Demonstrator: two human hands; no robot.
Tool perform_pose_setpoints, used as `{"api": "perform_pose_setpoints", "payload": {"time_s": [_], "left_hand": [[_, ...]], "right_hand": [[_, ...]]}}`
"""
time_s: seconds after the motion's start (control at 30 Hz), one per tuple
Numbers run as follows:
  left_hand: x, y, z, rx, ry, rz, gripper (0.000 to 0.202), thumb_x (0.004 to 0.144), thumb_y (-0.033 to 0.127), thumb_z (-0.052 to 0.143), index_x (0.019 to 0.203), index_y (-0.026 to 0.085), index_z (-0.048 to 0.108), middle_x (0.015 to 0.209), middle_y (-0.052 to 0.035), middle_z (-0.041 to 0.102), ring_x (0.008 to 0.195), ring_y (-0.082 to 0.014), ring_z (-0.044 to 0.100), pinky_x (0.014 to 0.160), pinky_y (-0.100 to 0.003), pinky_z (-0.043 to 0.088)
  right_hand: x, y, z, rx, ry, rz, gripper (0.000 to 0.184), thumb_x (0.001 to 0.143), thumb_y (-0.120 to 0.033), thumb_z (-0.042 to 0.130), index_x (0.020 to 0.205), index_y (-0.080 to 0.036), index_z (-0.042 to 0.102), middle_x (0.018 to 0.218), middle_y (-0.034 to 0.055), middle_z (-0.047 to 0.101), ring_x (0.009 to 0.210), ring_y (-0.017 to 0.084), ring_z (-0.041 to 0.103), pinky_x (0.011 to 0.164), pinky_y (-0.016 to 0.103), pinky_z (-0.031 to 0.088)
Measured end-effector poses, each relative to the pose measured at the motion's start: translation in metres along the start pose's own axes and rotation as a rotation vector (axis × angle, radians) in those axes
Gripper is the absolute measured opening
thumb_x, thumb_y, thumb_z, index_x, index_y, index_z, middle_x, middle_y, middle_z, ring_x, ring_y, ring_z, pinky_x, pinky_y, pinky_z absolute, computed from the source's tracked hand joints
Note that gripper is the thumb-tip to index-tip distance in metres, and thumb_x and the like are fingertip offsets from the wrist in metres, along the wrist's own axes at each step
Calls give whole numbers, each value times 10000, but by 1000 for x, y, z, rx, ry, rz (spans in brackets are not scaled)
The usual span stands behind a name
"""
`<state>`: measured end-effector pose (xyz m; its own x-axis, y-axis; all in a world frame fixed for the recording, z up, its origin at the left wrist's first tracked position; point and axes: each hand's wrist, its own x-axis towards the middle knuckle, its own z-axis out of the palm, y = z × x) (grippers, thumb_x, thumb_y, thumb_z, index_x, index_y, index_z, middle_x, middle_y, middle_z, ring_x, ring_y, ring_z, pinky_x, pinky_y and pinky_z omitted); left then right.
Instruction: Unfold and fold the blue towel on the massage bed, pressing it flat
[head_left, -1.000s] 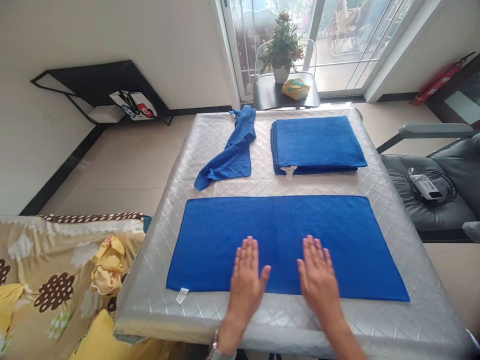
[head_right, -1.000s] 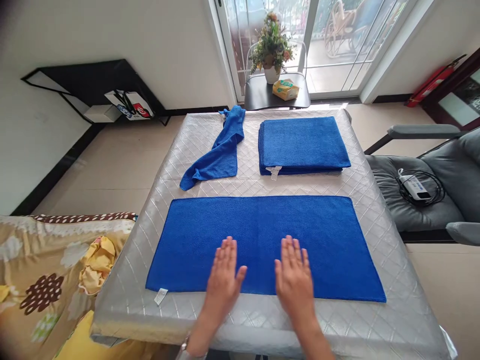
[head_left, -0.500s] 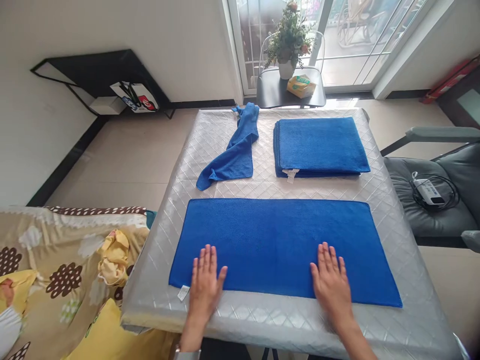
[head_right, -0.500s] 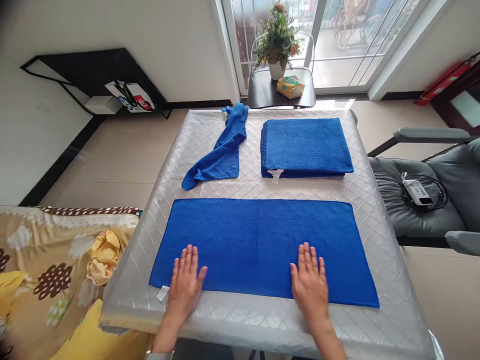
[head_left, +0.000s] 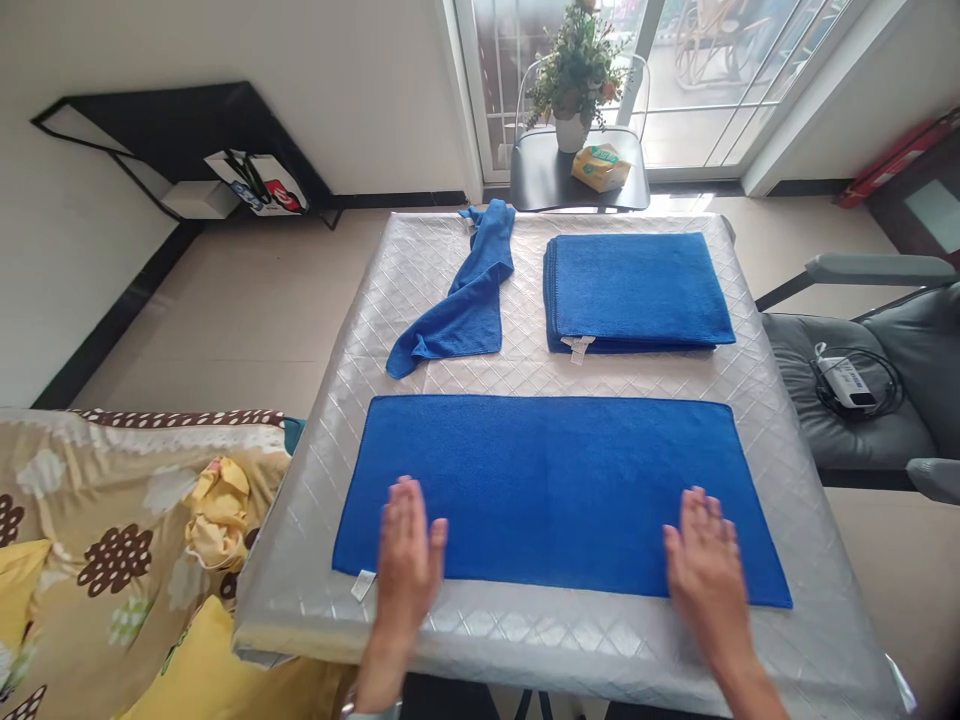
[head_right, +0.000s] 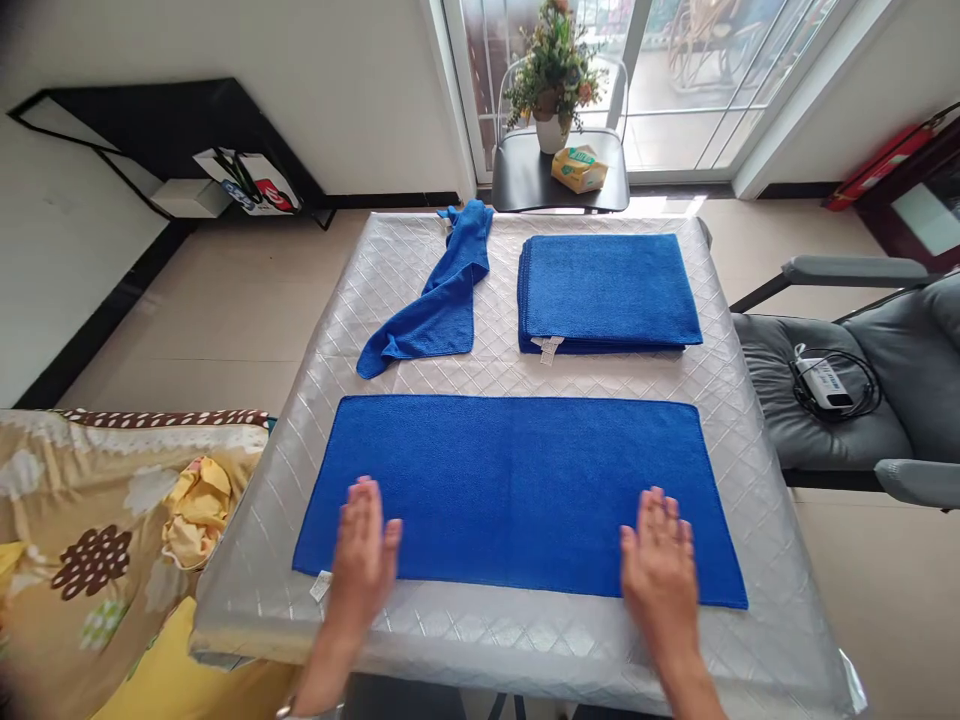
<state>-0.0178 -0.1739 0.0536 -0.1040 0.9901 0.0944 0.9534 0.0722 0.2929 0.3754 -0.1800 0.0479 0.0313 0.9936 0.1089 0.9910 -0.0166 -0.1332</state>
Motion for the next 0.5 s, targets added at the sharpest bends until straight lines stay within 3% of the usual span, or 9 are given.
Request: {"api": "perform_pose_setpoints", "payload": {"time_s": [0.13,0.23,0.33,0.4,0.5], "left_hand": [[12,99,34,-28,-158,378,765,1043,521,360,1648,181,39,1689,-87,263,1567,-233,235,1274,-453,285],[19,129,59,-10,-170,442,761,1045,531,345,1639,142,70,1681,-87,282,1563,-232,248,1269,-450,284],[23,113,63,33,-156,379,766,1040,550,355,1637,149,90,1674,-96,300,1560,-242,257,1264,-472,288],[24,82,56,65,-140,289,758,1040,550,351,1638,165,86,1674,-109,296,1564,-254,247,1265,-503,275],[22,19,40,89,-99,93,725,1052,537,295,1641,173,77,1688,-139,250,1573,-278,211,1270,-556,230]], "right_hand": [[29,-94,17,99,-63,-250,693,1057,-276,334,1653,-184,-7,1678,95,282,1563,253,238,1267,489,222],[48,-121,35,122,-88,-291,661,1063,-282,343,1654,-177,64,1670,102,295,1565,262,228,1265,489,203],[55,-103,44,110,-82,-227,663,1072,-334,344,1652,-165,72,1669,115,296,1565,266,228,1264,500,190],[53,-76,43,85,-68,-178,670,1075,-341,331,1652,-168,39,1672,120,297,1568,264,218,1262,509,191],[43,-26,35,29,-47,-90,666,1074,-341,296,1652,-156,20,1673,146,297,1573,278,193,1257,532,200]]}}
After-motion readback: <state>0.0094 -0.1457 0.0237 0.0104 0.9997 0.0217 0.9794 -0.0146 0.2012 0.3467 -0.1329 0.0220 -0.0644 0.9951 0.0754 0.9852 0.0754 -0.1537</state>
